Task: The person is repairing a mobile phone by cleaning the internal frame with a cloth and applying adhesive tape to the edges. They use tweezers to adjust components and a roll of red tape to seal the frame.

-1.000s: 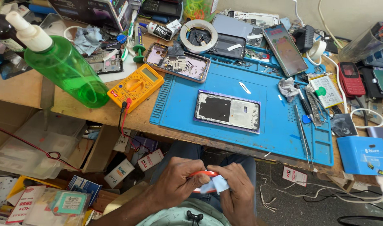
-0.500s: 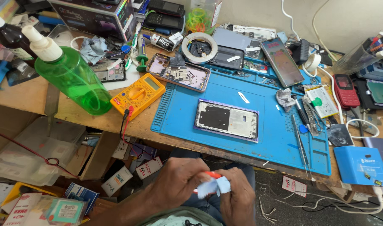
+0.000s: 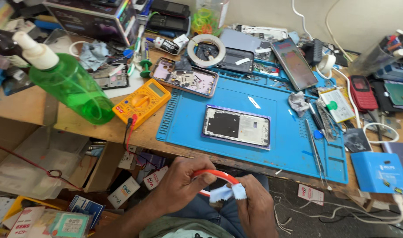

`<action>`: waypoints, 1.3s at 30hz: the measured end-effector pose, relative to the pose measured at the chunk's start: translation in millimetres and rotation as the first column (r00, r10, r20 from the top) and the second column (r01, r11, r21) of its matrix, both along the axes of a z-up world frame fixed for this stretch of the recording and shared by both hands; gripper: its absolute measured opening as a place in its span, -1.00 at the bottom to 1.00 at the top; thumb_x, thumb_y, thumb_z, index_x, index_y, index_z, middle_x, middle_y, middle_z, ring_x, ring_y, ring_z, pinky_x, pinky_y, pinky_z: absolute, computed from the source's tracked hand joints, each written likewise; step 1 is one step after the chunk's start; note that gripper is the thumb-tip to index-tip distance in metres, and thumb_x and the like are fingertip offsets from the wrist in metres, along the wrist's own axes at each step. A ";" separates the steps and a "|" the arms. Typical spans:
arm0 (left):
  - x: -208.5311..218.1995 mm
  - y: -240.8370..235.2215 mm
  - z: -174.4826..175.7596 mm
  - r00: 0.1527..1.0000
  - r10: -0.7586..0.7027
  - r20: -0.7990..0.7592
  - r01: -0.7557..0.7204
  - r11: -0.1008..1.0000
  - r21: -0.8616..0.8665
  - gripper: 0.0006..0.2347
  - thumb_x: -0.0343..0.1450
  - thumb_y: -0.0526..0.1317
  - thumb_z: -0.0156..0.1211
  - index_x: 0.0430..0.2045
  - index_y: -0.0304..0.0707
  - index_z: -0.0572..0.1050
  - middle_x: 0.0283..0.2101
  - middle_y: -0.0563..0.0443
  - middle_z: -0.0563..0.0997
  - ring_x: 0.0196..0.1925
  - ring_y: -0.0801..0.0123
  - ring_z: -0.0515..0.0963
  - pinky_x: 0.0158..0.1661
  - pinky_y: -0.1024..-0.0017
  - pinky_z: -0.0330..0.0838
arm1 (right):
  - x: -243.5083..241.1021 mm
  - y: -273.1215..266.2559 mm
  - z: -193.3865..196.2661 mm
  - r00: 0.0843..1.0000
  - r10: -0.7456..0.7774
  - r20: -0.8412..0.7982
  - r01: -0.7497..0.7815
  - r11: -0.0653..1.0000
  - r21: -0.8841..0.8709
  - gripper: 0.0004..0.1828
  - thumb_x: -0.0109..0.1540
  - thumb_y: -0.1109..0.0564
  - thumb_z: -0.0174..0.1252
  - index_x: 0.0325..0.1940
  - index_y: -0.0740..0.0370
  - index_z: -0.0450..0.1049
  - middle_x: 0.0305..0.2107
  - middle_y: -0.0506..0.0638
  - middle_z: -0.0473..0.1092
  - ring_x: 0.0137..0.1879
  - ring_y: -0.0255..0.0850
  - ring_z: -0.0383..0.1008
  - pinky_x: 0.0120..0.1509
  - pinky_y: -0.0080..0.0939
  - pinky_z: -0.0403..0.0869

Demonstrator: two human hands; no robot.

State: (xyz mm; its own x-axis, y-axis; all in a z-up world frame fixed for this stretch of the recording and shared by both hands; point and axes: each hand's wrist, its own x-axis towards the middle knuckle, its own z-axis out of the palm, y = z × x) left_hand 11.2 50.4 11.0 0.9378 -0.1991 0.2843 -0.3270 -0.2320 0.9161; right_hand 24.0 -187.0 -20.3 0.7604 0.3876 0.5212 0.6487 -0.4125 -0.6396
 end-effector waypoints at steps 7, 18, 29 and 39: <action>0.6 -38.9 -10.9 0.971 0.175 -0.164 -0.238 0.635 -0.735 -0.63 0.63 0.02 0.01 -0.47 -0.28 0.39 -0.62 0.17 0.27 -0.60 0.57 0.19 -0.57 0.48 0.09 | -27.6 48.2 -45.1 0.897 -0.069 -0.437 0.273 0.865 0.422 -0.78 0.37 0.25 0.04 -0.05 0.33 0.60 -0.46 0.03 0.52 -0.37 -0.35 0.42 -0.31 -0.37 0.35; 6.2 28.1 -0.2 0.943 0.262 -0.203 -0.281 0.309 -0.908 -0.67 0.56 0.04 -0.05 -0.35 -0.27 0.38 -0.48 0.07 0.36 -0.45 0.44 0.36 -0.36 0.41 0.40 | 47.6 -49.7 82.4 0.945 -0.322 -0.054 0.316 0.943 -0.106 -0.48 0.19 0.46 0.12 0.23 0.24 0.49 0.06 0.23 0.43 0.10 -0.03 0.48 0.10 -0.12 0.46; 38.2 45.9 -7.3 0.881 -0.238 -0.409 -0.272 0.453 -0.849 -0.54 0.57 0.10 -0.06 0.04 -0.42 0.37 -0.38 0.15 0.39 -0.68 0.71 0.10 -0.70 0.68 0.08 | 123.5 15.1 71.5 0.937 -0.347 0.048 0.337 0.857 -0.390 -0.72 0.22 0.24 0.25 0.02 0.17 0.63 -0.07 0.13 0.50 -0.15 0.03 0.58 -0.04 -0.02 0.51; 26.8 52.8 6.3 0.917 -0.189 -0.352 -0.257 0.396 -0.882 -0.47 0.56 0.09 -0.08 0.08 -0.58 0.36 -0.59 0.16 0.28 -0.66 0.70 0.15 -0.67 0.68 0.12 | 94.9 63.9 67.5 0.917 0.337 -0.212 -0.364 0.926 -0.099 -0.56 0.06 0.43 0.26 0.02 0.25 0.61 -0.12 0.12 0.55 0.05 -0.02 0.59 0.13 -0.12 0.51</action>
State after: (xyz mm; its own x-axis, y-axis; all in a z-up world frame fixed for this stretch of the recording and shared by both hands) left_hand 37.9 103.1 17.3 0.9978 -0.0006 -0.0657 0.0405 0.7933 0.6075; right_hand 118.9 -123.2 47.2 0.6412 0.7033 0.3070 0.6408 -0.2708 -0.7183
